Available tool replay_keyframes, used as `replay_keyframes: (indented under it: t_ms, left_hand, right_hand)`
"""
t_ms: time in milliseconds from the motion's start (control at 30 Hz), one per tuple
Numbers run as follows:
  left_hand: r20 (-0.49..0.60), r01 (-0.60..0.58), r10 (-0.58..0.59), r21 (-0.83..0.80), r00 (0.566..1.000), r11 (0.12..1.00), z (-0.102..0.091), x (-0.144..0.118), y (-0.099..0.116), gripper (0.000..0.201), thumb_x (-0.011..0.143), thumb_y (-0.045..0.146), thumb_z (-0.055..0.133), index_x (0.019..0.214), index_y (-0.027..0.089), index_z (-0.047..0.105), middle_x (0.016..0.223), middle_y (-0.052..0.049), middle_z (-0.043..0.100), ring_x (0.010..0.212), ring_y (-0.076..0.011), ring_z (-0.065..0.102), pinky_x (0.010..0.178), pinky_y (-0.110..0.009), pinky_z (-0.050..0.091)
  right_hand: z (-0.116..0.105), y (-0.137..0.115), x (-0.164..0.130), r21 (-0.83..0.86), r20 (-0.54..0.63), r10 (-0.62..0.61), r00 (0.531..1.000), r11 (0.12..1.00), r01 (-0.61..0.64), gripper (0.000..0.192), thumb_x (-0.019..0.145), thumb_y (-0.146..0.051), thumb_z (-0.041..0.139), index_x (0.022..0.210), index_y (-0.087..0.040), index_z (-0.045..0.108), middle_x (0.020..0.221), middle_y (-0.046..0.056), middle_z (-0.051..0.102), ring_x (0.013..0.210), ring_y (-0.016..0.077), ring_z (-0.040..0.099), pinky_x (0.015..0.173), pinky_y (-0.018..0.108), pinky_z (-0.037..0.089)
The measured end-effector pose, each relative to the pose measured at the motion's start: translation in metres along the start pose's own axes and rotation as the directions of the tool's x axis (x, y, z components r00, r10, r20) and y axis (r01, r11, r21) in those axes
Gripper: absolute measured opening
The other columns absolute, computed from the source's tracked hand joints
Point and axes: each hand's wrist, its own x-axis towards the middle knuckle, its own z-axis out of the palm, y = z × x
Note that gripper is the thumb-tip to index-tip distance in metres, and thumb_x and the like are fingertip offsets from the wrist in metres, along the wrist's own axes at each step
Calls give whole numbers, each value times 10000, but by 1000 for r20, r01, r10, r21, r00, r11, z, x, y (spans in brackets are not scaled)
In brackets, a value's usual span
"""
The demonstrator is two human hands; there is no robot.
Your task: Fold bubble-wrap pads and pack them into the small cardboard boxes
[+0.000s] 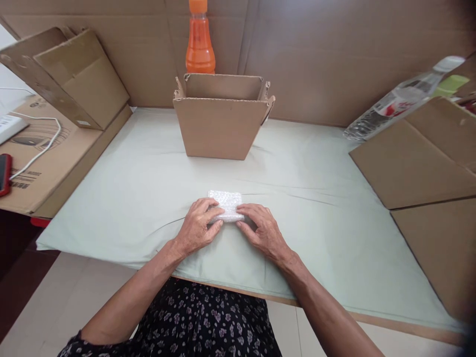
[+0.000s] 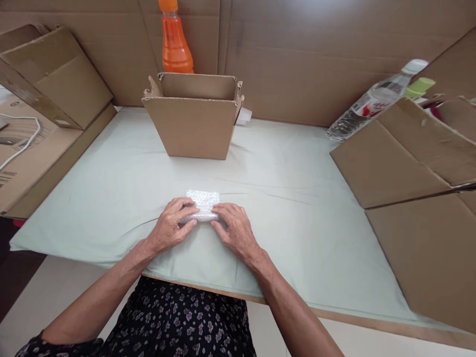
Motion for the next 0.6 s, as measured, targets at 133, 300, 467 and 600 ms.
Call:
replay_keyframes:
  t_ms: [133,300,467,600]
  left_hand:
    - [6,40,-40,20,999,999,0,-1,0,249,893,193,579,1121,180,678,1234,-141,630,1179,-289,596,995,-480,514]
    - [8,69,-69,-2,998,998,0,-3,-2,577,848,176,586,1414,165,475,1350,-164,588,1274,-303,546,1082,-501,475]
    - [75,76,-77,11,994,997,-1,-3,-3,704,833,180,590,1500,188,364,1508,-179,464,1403,-337,441,1156,-552,391]
    - [101,70,-71,13,992,997,-2,-2,-2,661,823,177,592,1460,174,416,1426,-171,541,1349,-338,484,1128,-558,403]
  right_hand:
    - [0,0,-1,1,-1,-16,1000,1000,16,207,935,-259,578,1125,-228,653,1187,101,724,1120,273,664,918,479,527]
    - [-1,-2,-2,60,59,-66,996,996,63,257,918,-224,584,1167,-229,648,1284,111,681,1202,253,635,989,462,524]
    - [-1,-6,-2,77,75,-70,995,995,64,181,922,-214,567,1082,-226,653,1250,114,690,1186,249,645,977,452,537]
    - [-5,-7,-2,82,44,-28,999,996,25,87,899,-229,598,969,-214,646,1438,150,557,1303,293,570,1022,499,511]
